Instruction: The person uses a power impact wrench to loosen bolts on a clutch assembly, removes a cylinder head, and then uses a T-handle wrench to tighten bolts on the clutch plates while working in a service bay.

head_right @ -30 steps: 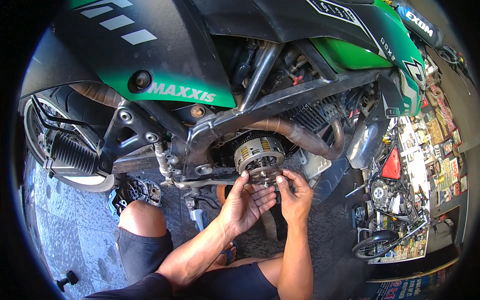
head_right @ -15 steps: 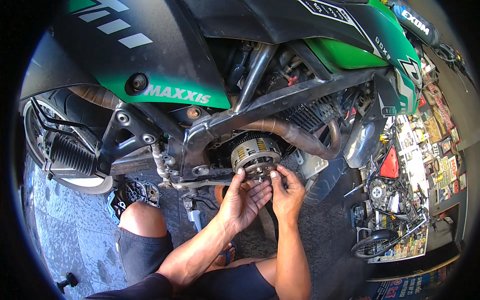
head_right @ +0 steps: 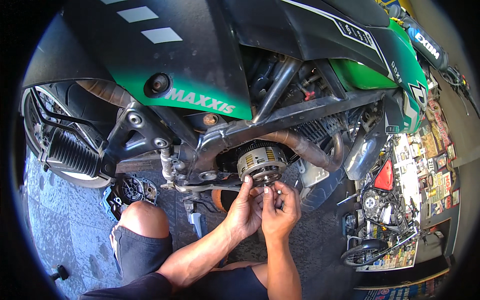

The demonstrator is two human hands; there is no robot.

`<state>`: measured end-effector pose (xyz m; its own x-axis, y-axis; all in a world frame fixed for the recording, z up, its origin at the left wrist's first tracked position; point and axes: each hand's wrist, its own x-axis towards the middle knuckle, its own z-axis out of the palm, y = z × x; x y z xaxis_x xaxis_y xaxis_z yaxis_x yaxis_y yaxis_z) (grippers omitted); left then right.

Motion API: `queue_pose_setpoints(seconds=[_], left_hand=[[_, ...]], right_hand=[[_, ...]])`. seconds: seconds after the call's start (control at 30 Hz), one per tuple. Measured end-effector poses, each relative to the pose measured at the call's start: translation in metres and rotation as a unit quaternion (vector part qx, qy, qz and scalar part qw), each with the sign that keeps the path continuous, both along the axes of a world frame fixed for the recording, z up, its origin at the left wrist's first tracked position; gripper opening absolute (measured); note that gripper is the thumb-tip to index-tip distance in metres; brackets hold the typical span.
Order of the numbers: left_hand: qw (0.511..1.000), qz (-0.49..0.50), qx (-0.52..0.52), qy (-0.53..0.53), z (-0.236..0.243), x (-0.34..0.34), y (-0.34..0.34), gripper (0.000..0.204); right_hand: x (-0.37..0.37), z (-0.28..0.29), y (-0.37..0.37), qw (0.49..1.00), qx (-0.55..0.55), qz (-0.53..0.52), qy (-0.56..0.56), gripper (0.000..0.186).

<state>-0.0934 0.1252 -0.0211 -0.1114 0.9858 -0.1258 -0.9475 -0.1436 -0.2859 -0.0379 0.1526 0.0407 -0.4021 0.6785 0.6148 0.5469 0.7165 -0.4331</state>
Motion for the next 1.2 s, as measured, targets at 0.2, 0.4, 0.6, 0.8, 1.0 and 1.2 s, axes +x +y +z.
queue_pose_setpoints(seconds=[0.2,0.4,0.6,0.8,1.0,1.2], left_hand=[[1.000,0.000,0.017,-0.001,0.008,-0.005,-0.007,0.060],[0.999,-0.003,0.026,-0.018,0.010,-0.005,-0.009,0.057],[0.999,-0.001,0.019,-0.032,0.010,-0.005,-0.010,0.055],[1.000,-0.011,0.023,-0.016,0.016,-0.010,-0.014,0.059],[0.999,-0.017,0.026,-0.019,0.011,-0.007,-0.010,0.059],[0.999,-0.009,0.022,-0.031,0.012,-0.005,-0.009,0.058]], right_hand=[[-0.016,0.002,-0.001,0.996,0.058,-0.009,-0.061,0.017],[-0.026,0.006,-0.006,0.996,0.061,-0.021,-0.062,0.014],[-0.032,0.008,-0.009,0.994,0.065,-0.029,-0.078,0.013],[-0.027,0.006,0.000,0.986,0.075,-0.052,-0.137,0.021],[-0.031,0.015,-0.010,0.990,0.005,-0.065,-0.126,0.026],[-0.036,0.015,-0.010,0.986,0.056,-0.058,-0.143,0.024]])
